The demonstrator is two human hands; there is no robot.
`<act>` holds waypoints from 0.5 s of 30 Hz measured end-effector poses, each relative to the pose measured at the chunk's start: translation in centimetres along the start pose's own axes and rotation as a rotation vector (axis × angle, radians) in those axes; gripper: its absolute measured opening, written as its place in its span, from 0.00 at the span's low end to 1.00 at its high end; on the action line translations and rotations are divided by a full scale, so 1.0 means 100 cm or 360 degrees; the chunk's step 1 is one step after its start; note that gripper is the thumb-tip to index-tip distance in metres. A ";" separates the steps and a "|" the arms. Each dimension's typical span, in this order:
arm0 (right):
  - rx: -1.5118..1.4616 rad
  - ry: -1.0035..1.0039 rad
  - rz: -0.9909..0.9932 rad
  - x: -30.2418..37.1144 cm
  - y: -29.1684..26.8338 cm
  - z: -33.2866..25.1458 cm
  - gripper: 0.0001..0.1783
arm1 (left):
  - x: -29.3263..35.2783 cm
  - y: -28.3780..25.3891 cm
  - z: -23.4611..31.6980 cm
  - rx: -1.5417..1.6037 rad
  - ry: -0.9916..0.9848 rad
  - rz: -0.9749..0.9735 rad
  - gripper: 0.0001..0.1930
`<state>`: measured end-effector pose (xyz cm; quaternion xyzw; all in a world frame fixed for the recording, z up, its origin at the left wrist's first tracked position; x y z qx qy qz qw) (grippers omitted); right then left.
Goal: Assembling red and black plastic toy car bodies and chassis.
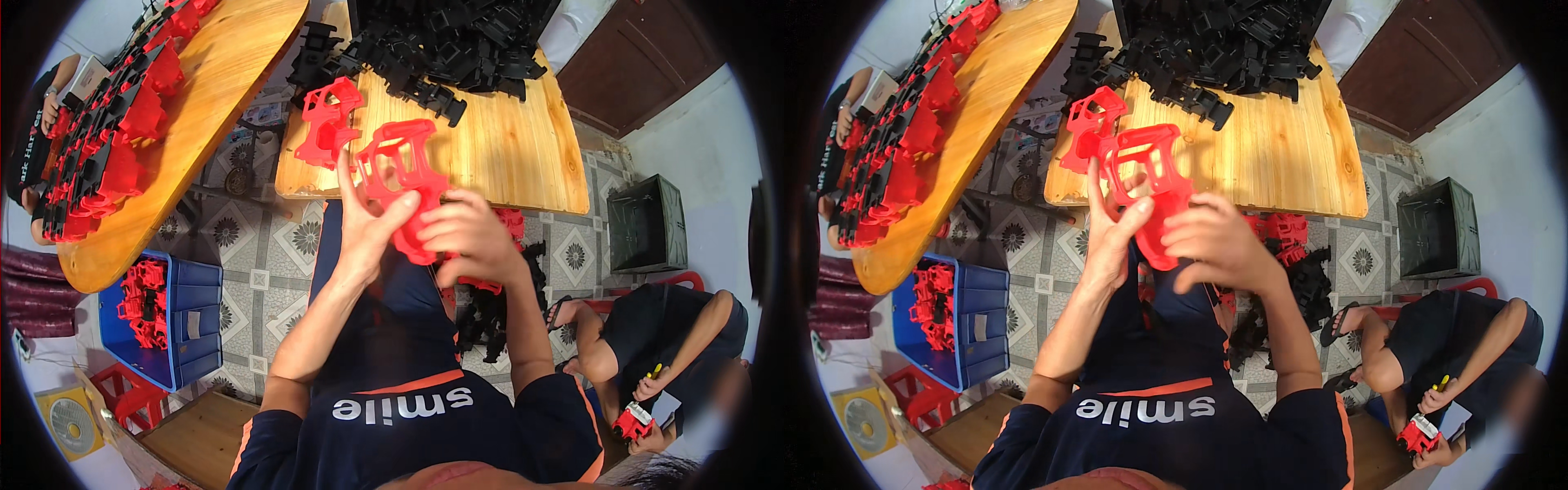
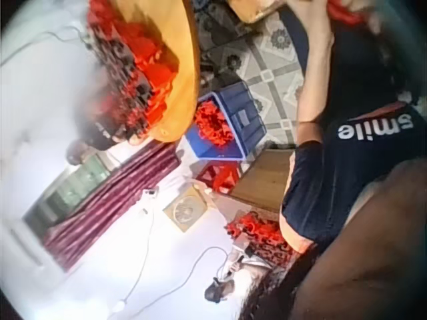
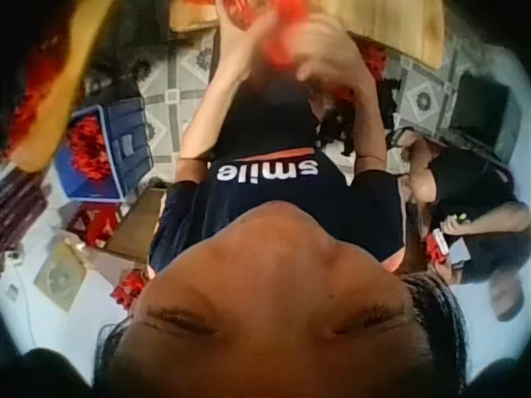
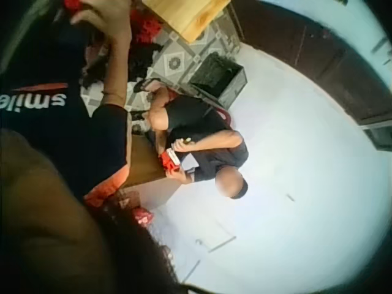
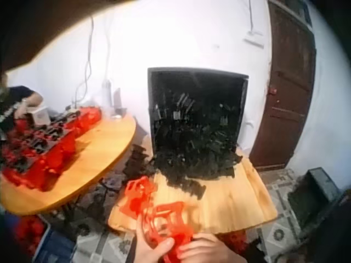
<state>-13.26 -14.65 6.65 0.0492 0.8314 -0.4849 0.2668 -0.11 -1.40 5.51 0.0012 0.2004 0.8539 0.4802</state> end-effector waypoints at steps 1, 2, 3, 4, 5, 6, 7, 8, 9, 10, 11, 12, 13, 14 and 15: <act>-0.0263 -0.0118 -0.0023 -0.006 -0.011 0.015 0.08 | 0.004 -0.009 -0.011 0.0344 -0.0114 0.0046 0.56; -0.0371 0.0040 0.0213 -0.003 -0.012 0.046 0.11 | 0.008 -0.014 -0.023 0.0686 -0.0226 0.0086 0.55; -0.0444 0.0688 0.0629 0.001 -0.004 0.079 0.14 | 0.014 -0.015 -0.030 0.0586 -0.0227 0.0064 0.42; -0.0123 0.0797 0.0777 -0.013 -0.002 0.112 0.15 | 0.022 -0.017 -0.033 0.0581 -0.0233 0.0058 0.42; 0.0195 0.0893 0.0914 -0.029 0.001 0.143 0.16 | 0.032 -0.021 -0.034 0.0604 -0.0285 0.0053 0.41; 0.0196 0.0892 0.0919 -0.030 0.012 0.174 0.16 | 0.040 -0.025 -0.033 0.0632 -0.0338 0.0037 0.41; 0.0479 0.1090 0.0791 -0.027 0.027 0.206 0.18 | 0.046 -0.026 -0.031 0.0640 -0.0343 -0.0003 0.41; 0.0754 0.1276 0.0646 -0.027 0.036 0.221 0.19 | 0.054 -0.031 -0.029 0.0635 -0.0338 0.0004 0.41; 0.0741 0.1262 0.0640 -0.030 0.038 0.217 0.19 | 0.064 -0.040 -0.032 0.0714 -0.0372 0.0055 0.44; 0.0576 0.1259 0.0624 -0.028 0.038 0.205 0.18 | 0.072 -0.046 -0.035 0.0796 -0.0411 0.0099 0.47; 0.0414 0.1258 0.0604 -0.025 0.037 0.195 0.16 | 0.077 -0.052 -0.037 0.0739 -0.0402 0.0134 0.46; 0.0421 0.1276 0.0595 -0.015 0.031 0.183 0.16 | 0.080 -0.054 -0.036 0.0752 -0.0418 0.0131 0.46; -0.0372 0.1448 0.0783 -0.001 0.028 0.175 0.13 | 0.085 -0.058 -0.033 0.0747 -0.0430 0.0162 0.46; -0.1178 0.1570 0.0956 0.009 0.026 0.168 0.11 | 0.090 -0.061 -0.032 0.0743 -0.0443 0.0191 0.45; -0.1228 0.1610 0.0887 0.011 0.018 0.158 0.07 | 0.088 -0.064 -0.031 0.0731 -0.0408 0.0169 0.44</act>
Point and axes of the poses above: each hand's wrist, its own x-axis away from the middle knuckle, its own y-axis out of the palm, z = x × y, the point moved 2 cm from there along -x, towards the middle knuckle, and after that the axes turned 12 degrees about -z, right-handed, at the moved point
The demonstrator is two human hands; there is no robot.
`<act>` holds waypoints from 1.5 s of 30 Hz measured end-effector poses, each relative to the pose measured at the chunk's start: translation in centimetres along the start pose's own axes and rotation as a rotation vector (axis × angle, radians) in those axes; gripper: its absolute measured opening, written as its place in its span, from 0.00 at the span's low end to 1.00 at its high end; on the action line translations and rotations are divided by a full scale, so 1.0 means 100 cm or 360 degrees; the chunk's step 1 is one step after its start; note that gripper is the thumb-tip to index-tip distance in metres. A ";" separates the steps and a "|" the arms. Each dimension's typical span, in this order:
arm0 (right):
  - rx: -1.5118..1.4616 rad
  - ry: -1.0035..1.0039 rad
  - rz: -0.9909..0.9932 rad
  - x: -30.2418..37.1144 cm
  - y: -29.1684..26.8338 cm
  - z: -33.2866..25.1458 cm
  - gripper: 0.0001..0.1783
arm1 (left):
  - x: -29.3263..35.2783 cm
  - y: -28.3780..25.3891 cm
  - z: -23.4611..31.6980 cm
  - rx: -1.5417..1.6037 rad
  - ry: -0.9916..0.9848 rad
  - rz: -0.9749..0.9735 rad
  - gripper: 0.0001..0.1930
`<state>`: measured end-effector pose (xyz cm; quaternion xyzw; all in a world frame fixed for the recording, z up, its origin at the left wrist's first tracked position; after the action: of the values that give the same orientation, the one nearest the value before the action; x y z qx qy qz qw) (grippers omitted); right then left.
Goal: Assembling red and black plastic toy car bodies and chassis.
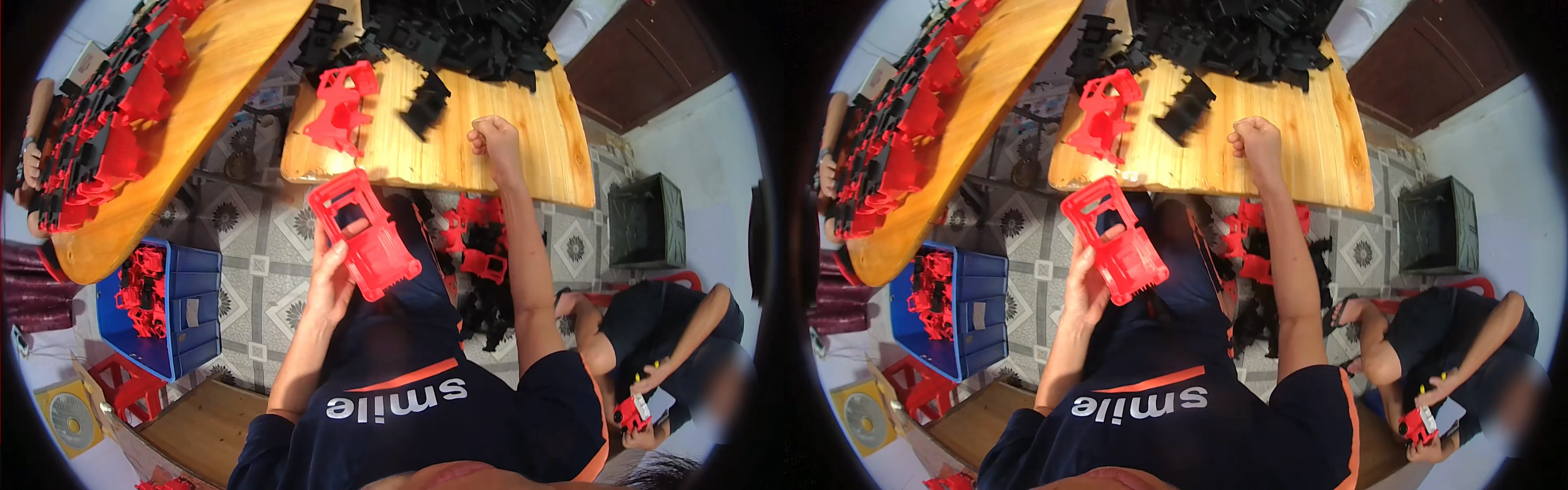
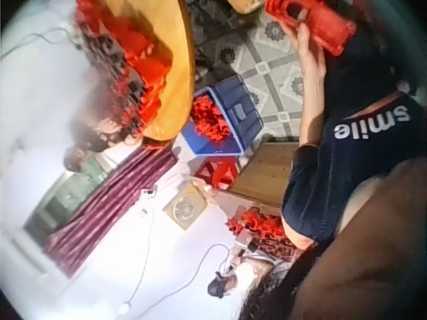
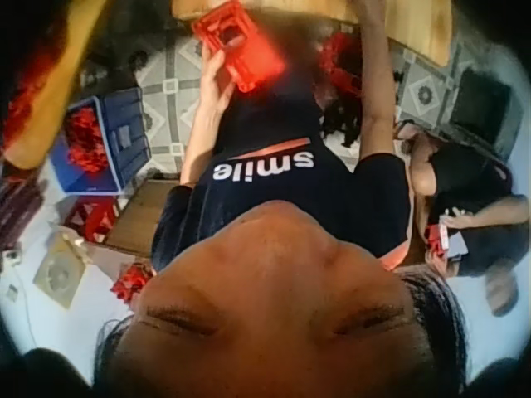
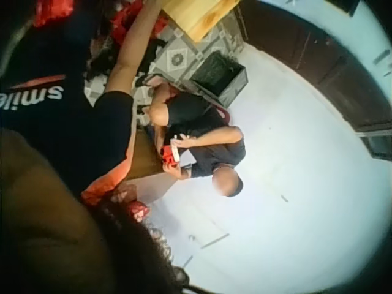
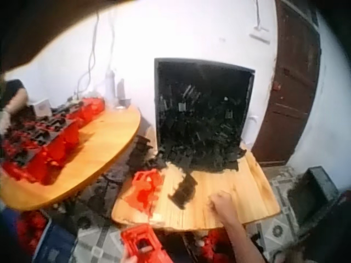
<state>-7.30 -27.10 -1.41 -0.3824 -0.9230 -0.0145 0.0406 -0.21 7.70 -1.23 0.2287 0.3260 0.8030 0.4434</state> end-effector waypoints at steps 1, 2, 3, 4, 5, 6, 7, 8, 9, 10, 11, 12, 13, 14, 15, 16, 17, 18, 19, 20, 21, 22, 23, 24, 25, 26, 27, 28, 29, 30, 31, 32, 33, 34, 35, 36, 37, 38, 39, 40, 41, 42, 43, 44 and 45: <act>0.0011 0.0019 0.0015 0.005 -0.004 0.003 0.07 | 0.000 -0.001 0.002 0.0023 -0.0014 0.0021 0.44; -0.0001 0.0089 0.0022 0.008 -0.008 0.005 0.07 | 0.000 -0.003 0.000 0.0046 -0.0017 0.0032 0.43; -0.0012 0.0143 0.0018 0.007 -0.009 0.004 0.08 | -0.005 -0.004 0.000 0.0066 -0.0001 0.0042 0.42; -0.0003 0.0142 0.0017 0.006 -0.007 0.002 0.08 | -0.010 -0.003 -0.001 0.0075 0.0003 0.0041 0.42; 0.0260 -0.0176 0.0088 0.005 -0.002 -0.004 0.10 | -0.016 -0.002 -0.002 0.0072 0.0028 0.0039 0.42; 0.0514 -0.0497 0.0154 0.004 0.006 -0.010 0.13 | -0.021 0.000 -0.003 0.0064 0.0056 0.0041 0.42; 0.0740 -0.0684 0.0109 0.004 0.023 -0.018 0.16 | -0.022 0.001 -0.003 0.0063 0.0066 0.0046 0.42; 0.0963 -0.0875 0.0064 0.003 0.041 -0.027 0.19 | -0.023 0.003 -0.003 0.0047 0.0044 0.0038 0.42; 0.1155 -0.0973 0.0008 0.001 0.059 -0.035 0.20 | -0.023 0.006 -0.003 0.0030 0.0018 0.0028 0.42; 0.1345 -0.1068 -0.0044 -0.003 0.074 -0.040 0.22 | -0.022 0.007 -0.003 0.0053 -0.0012 0.0026 0.43; 0.1336 -0.1073 -0.0043 -0.007 0.087 -0.040 0.22 | -0.021 0.009 -0.004 0.0044 -0.0007 0.0028 0.43; 0.1783 -0.1068 -0.0119 -0.012 0.103 -0.036 0.22 | -0.019 0.009 -0.007 0.0063 -0.0016 0.0020 0.44; 0.2236 -0.1043 -0.0184 -0.017 0.110 -0.031 0.22 | -0.019 0.010 -0.008 0.0082 -0.0031 0.0003 0.44; 0.2170 -0.0980 -0.0287 -0.022 0.110 -0.015 0.24 | -0.016 0.012 -0.008 0.0098 -0.0051 0.0005 0.44; 0.2160 -0.0996 -0.0293 -0.020 0.111 -0.016 0.24 | -0.012 0.008 -0.006 0.0089 -0.0038 0.0012 0.44; 0.1925 -0.0980 -0.0183 -0.010 0.100 -0.018 0.22 | -0.009 0.004 -0.008 0.0096 -0.0018 0.0027 0.44; 0.1692 -0.0956 -0.0078 0.001 0.088 -0.021 0.21 | -0.007 0.001 -0.008 0.0107 -0.0003 0.0042 0.44; 0.1034 -0.0782 -0.0134 0.014 0.072 -0.022 0.19 | -0.005 -0.002 -0.008 0.0078 -0.0009 0.0049 0.44; 0.0378 -0.0588 -0.0197 0.022 0.057 -0.021 0.18 | -0.002 -0.003 -0.007 0.0094 -0.0013 0.0057 0.44; 0.0392 -0.0575 -0.0202 0.022 0.040 -0.009 0.18 | 0.000 -0.004 -0.005 0.0093 -0.0003 0.0074 0.44; 0.0348 -0.0583 -0.0146 0.024 0.014 0.010 0.17 | -0.001 -0.002 -0.004 0.0091 -0.0018 0.0066 0.44; 0.0297 -0.0595 -0.0103 0.027 0.002 0.017 0.17 | -0.002 -0.004 -0.004 0.0087 -0.0013 0.0064 0.43; 0.0311 -0.0583 -0.0086 0.031 -0.011 0.022 0.17 | -0.004 -0.006 -0.005 0.0098 -0.0032 0.0055 0.43; 0.0574 -0.0570 -0.0076 0.037 -0.018 0.022 0.17 | -0.006 -0.007 -0.006 0.0079 -0.0020 0.0047 0.42; 0.0836 -0.0553 -0.0068 0.042 -0.026 0.021 0.17 | -0.008 -0.008 -0.007 0.0058 -0.0007 0.0040 0.42; 0.1197 -0.0723 0.0043 0.040 -0.035 0.019 0.15 | -0.010 -0.009 -0.007 0.0064 -0.0005 0.0030 0.43; 0.1202 -0.0718 0.0049 0.040 -0.034 0.008 0.15 | -0.011 -0.006 -0.006 0.0068 -0.0012 0.0025 0.43; 0.1279 -0.0837 0.0153 0.042 -0.027 -0.013 0.14 | -0.011 -0.003 -0.003 0.0047 -0.0001 0.0032 0.42; 0.1351 -0.0958 0.0256 0.041 -0.024 -0.028 0.14 | -0.011 -0.001 -0.001 0.0023 0.0012 0.0040 0.42; 0.1489 -0.1062 0.0185 0.032 -0.028 -0.035 0.15 | -0.012 0.000 -0.002 0.0026 0.0002 0.0025 0.42; 0.1486 -0.1057 0.0196 0.018 -0.033 -0.036 0.15 | -0.012 0.002 -0.001 0.0019 -0.0006 0.0018 0.42; 0.1518 -0.0842 -0.0079 0.001 -0.036 -0.032 0.16 | -0.011 0.003 0.002 0.0012 -0.0009 0.0020 0.43; 0.1543 -0.0632 -0.0355 -0.012 -0.034 -0.031 0.16 | -0.012 0.004 0.003 0.0007 -0.0004 0.0019 0.43; 0.1401 -0.0329 -0.0430 -0.020 -0.035 -0.028 0.17 | -0.014 0.004 0.003 0.0003 0.0003 0.0019 0.43; 0.1399 -0.0337 -0.0432 -0.021 -0.038 -0.028 0.17 | -0.016 0.004 0.003 -0.0036 0.0056 -0.0023 0.44; 0.1429 -0.0294 -0.0498 -0.019 -0.040 -0.028 0.17 | -0.014 0.004 0.003 -0.0072 0.0115 -0.0048 0.44; 0.1458 -0.0250 -0.0564 -0.018 -0.041 -0.027 0.17 | -0.015 0.005 0.003 -0.0073 0.0127 -0.0028 0.44; 0.1505 -0.0354 -0.0572 -0.016 -0.043 -0.027 0.17 | -0.019 0.009 0.003 -0.0109 0.0142 -0.0052 0.44; 0.1495 -0.0360 -0.0595 -0.012 -0.046 -0.025 0.17 | -0.022 0.012 0.004 -0.0151 0.0156 -0.0073 0.43; 0.1533 -0.0420 -0.0564 -0.005 -0.050 -0.027 0.16 | -0.025 0.015 0.003 -0.0132 0.0174 -0.0100 0.43; 0.1572 -0.0479 -0.0531 0.003 -0.051 -0.026 0.14 | -0.028 0.017 0.002 0.0069 0.0148 -0.0078 0.46; 0.1476 -0.0384 -0.0479 0.019 -0.043 -0.033 0.12 | -0.030 0.019 0.003 0.0040 0.0157 -0.0094 0.47; 0.1382 -0.0292 -0.0444 0.040 -0.031 -0.045 0.11 | -0.032 0.018 0.002 0.0014 0.0177 -0.0099 0.48; 0.1047 -0.0309 -0.0378 0.062 -0.017 -0.055 0.11 | -0.034 0.016 -0.003 -0.0002 0.0208 -0.0073 0.50; 0.0710 -0.0309 -0.0304 0.088 -0.002 -0.064 0.11 | -0.036 0.018 -0.004 -0.0040 0.0227 -0.0082 0.51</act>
<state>-13.23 -21.47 5.70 -0.2747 -0.9349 0.2224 0.0337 0.32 3.80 -0.48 0.1568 0.3525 0.8096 0.4425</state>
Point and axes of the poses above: each hand's wrist, its own x-axis away from the middle knuckle, its own y-axis out of the palm, z = x × y, the point moved 2 cm from there along -x, towards the middle knuckle, and after that the axes turned 12 degrees about -z, right-handed, at the moved point
